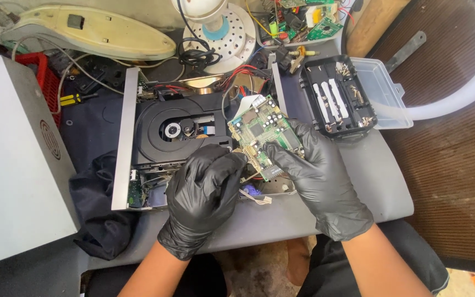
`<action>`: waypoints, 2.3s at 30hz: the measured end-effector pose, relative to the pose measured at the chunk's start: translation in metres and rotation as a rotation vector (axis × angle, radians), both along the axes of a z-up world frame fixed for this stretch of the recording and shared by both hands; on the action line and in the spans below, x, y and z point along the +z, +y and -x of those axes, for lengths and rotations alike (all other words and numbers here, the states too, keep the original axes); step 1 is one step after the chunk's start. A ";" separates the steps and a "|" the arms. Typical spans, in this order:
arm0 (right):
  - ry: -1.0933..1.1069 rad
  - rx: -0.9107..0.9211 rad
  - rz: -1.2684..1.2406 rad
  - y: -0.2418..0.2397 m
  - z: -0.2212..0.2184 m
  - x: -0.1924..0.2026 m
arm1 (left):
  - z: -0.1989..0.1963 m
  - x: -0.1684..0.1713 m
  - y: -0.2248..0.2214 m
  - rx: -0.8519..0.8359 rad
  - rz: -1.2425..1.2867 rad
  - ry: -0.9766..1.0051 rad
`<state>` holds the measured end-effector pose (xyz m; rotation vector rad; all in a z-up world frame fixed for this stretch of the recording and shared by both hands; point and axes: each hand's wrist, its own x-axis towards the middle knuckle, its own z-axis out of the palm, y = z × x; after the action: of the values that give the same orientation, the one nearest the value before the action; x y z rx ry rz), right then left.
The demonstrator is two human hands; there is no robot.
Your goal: Handling and inspecting a motherboard while connecting ribbon cables inside an electronic device.
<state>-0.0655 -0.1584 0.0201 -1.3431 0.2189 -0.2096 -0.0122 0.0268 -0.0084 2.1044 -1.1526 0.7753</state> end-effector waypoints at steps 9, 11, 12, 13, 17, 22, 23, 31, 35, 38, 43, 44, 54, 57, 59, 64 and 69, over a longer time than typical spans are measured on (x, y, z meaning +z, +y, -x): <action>-0.089 -0.045 0.062 0.003 0.000 -0.006 | 0.002 0.001 -0.009 0.124 -0.062 -0.078; -0.081 -0.073 0.052 0.002 0.000 -0.012 | 0.001 0.000 -0.010 0.106 -0.041 -0.095; -0.080 -0.075 0.052 0.003 0.000 -0.009 | 0.000 -0.002 -0.009 0.104 -0.042 -0.094; -0.075 -0.072 0.064 0.004 0.001 -0.006 | 0.000 -0.004 -0.008 0.092 -0.052 -0.102; -0.071 -0.075 0.095 0.007 0.002 -0.003 | 0.002 -0.002 -0.009 0.085 -0.054 -0.103; -0.131 -0.125 0.089 0.014 0.003 -0.003 | 0.003 -0.001 -0.009 0.156 -0.083 -0.165; -0.190 -0.100 0.063 0.016 0.002 -0.003 | 0.002 0.000 -0.008 0.186 -0.101 -0.194; -0.141 -0.225 0.536 0.014 0.004 -0.017 | -0.003 -0.002 -0.004 0.113 -0.073 -0.111; -0.157 -0.251 0.568 0.017 0.004 -0.014 | -0.004 0.001 0.002 0.013 -0.005 -0.021; -0.153 -0.300 0.532 0.017 0.003 -0.022 | -0.003 0.006 0.002 0.040 -0.078 0.026; -0.181 -0.283 0.481 0.015 0.003 -0.026 | 0.000 0.004 -0.002 0.101 -0.022 0.254; -0.181 -0.266 0.432 0.016 0.003 -0.023 | 0.000 0.003 -0.003 0.143 -0.005 0.364; -0.149 -0.264 0.522 0.021 0.005 -0.022 | 0.006 -0.001 -0.001 -0.285 0.607 1.062; -0.168 -0.265 0.571 0.021 0.006 -0.025 | -0.002 -0.005 0.008 -0.053 0.126 0.347; -0.204 -0.286 0.722 0.021 0.007 -0.029 | -0.002 -0.005 0.008 -0.081 0.172 0.316; -0.345 -0.314 0.975 0.011 0.008 -0.054 | -0.009 -0.027 0.008 -0.030 0.113 0.342; -0.446 -0.357 1.096 0.011 0.006 -0.055 | -0.006 -0.008 0.004 -0.006 0.119 0.381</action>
<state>-0.0719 -0.1469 -0.0350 -2.2771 -0.0660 -1.0261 -0.0062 0.0308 -0.0167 2.0340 -0.8833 0.4030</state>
